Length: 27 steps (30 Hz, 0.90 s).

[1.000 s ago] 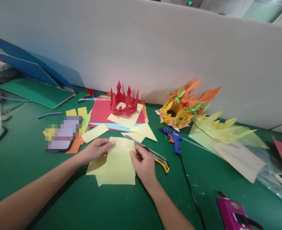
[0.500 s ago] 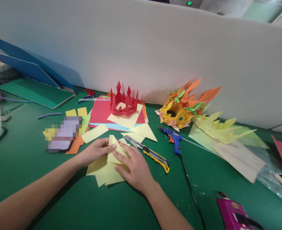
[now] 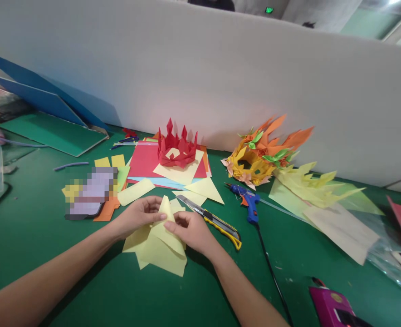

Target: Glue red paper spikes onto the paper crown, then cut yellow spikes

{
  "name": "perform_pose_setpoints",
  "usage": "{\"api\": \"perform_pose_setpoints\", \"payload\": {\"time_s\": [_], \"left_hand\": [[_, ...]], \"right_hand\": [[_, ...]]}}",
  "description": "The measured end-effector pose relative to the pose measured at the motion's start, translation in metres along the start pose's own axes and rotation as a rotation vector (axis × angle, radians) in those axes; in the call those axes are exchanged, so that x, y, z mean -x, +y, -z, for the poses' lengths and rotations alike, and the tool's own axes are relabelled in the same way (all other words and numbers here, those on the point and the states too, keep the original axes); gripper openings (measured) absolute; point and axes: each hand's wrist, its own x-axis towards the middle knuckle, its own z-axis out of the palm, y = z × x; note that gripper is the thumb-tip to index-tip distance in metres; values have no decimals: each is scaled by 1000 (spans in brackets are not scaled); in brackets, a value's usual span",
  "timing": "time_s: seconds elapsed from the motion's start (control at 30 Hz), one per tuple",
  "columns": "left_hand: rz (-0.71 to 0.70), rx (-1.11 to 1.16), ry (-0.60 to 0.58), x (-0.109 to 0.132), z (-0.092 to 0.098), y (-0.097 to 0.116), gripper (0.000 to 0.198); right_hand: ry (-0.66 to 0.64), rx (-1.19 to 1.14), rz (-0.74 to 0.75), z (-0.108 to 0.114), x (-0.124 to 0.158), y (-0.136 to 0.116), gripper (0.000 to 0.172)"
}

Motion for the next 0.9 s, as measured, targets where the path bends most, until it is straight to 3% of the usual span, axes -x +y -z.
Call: {"api": "perform_pose_setpoints", "payload": {"time_s": [0.5, 0.9], "left_hand": [[-31, -79, 43, -2, 4, -6, 37], [-54, -86, -30, -1, 5, -9, 39]], "right_hand": [[81, -44, 38, -2, -4, 8, 35], [82, -172, -18, -4, -6, 1, 33]]}}
